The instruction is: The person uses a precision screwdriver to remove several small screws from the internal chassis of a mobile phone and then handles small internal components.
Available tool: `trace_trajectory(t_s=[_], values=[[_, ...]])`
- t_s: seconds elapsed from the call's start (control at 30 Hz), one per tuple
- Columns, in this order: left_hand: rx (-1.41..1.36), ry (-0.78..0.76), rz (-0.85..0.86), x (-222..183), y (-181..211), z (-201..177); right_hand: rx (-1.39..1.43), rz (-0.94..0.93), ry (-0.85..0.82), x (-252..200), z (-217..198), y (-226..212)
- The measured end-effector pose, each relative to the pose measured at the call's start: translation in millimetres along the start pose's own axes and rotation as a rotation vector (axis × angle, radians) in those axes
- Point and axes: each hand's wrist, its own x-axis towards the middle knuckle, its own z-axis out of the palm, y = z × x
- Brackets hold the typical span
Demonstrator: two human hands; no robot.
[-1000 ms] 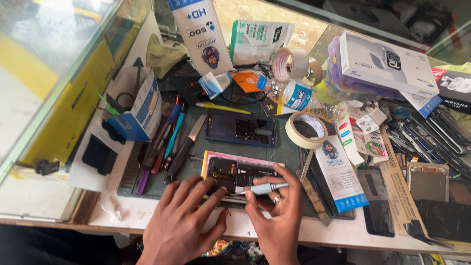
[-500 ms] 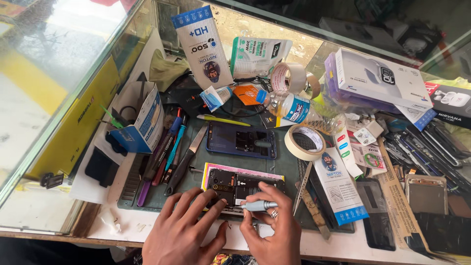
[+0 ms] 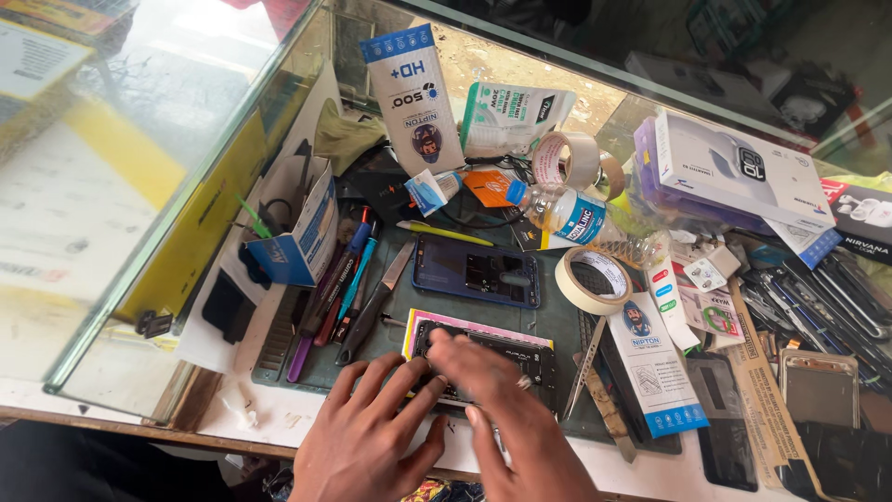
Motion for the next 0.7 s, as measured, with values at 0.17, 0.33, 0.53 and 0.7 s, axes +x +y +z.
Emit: trace_trajectory(t_s=[0.17,0.33,0.53,0.7], values=[[0.003,-0.014,0.011,-10,-8,10,-0.018,0.198,-0.098,-8,9,8],[0.053,0.105,0.120,-12,-24,29,0.011,0.233,0.001,-13,28,30],[0.079,0.149,0.097,-19,-30,48,-0.025,0.292,0.035,-16,20,29],[0.070,0.160,0.092,-20,-28,46,-0.002,0.014,0.104,-20,15,27]])
